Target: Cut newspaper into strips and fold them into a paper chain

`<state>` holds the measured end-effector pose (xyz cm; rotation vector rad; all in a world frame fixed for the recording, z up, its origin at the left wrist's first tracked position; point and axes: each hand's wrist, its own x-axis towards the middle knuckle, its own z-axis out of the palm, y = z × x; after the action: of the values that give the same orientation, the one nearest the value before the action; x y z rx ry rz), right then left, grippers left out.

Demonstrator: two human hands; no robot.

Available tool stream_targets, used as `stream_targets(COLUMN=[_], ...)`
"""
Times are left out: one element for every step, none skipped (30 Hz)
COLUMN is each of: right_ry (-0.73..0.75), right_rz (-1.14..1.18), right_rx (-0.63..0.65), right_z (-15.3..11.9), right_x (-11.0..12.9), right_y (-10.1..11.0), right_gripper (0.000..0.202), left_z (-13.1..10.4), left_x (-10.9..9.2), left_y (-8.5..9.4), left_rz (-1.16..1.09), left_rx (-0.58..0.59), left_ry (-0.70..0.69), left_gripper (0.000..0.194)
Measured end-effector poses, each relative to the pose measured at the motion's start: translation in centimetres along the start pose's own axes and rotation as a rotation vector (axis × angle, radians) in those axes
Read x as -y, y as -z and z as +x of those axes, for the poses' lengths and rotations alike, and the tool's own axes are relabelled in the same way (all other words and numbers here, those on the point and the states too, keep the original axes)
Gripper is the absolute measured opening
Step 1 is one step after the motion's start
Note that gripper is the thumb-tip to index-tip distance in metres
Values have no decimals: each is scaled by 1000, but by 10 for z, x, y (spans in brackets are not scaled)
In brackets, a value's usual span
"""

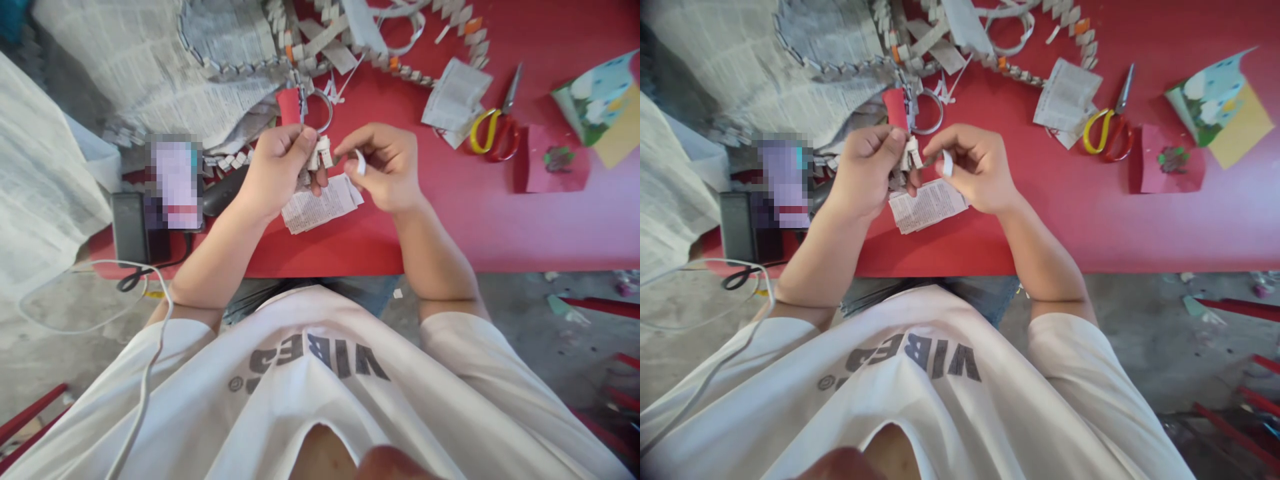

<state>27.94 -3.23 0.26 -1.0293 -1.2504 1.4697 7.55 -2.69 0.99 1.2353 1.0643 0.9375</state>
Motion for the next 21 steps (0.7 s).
stream_targets(right_ry=[36,76,92,55,-10,-75,-121,-144,-155,-163,-175,-195,-212,-214,-198,-173,-148,-128,-115,-105,-95], right_rz=[63,103,123,133,127,108,87,75,75,81,88,94,97,96,88,76,59,42,26,18,15], right_rx=[33,72,106,125,126,112,89,67,59,63,78,96,107,100,76,42,7,-27,-56,-84,-108], right_z=[3,6,8,11,13,15,16,16,16,15,15,14,14,14,13,14,14,14,13,13,13], right_x=[0,1,1,1,2,1,1,0,0,-1,-1,-1,-1,-1,-1,-1,-2,-3,-4,-6,-8], right_y=[1,3,5,8,11,13,15,17,18,19,19,19,18,18,17,16,15,13,12,10,9], right_gripper=[23,28,34,39,43,46,47,45,41,36,33,31,30,30,29,29,29,29,30,31,33], left_z=[0,0,-1,-1,-2,-3,-3,-4,-4,-4,-4,-4,-3,-3,-2,-2,-1,-1,-1,-1,-2], left_x=[0,0,0,-1,-2,-2,-3,-4,-5,-5,-5,-4,-4,-3,-2,-1,0,0,1,1,1], left_y=[0,0,0,0,0,0,0,1,1,1,1,1,2,2,2,2,2,2,1,1,0], left_rz=[-5,-17,-32,-46,-56,-63,-68,-69,-66,-60,-49,-34,-20,-10,-5,-2,4,12,22,35,51], left_rx=[4,12,25,39,54,68,83,98,113,126,137,144,146,147,146,141,135,129,126,127,129], left_ry=[-1,-8,-16,-21,-23,-23,-20,-14,-8,-2,7,18,29,39,47,52,54,53,49,43,35], left_gripper=[42,42,41,40,38,36,35,34,33,33,33,33,33,32,32,32,33,34,35,36,37])
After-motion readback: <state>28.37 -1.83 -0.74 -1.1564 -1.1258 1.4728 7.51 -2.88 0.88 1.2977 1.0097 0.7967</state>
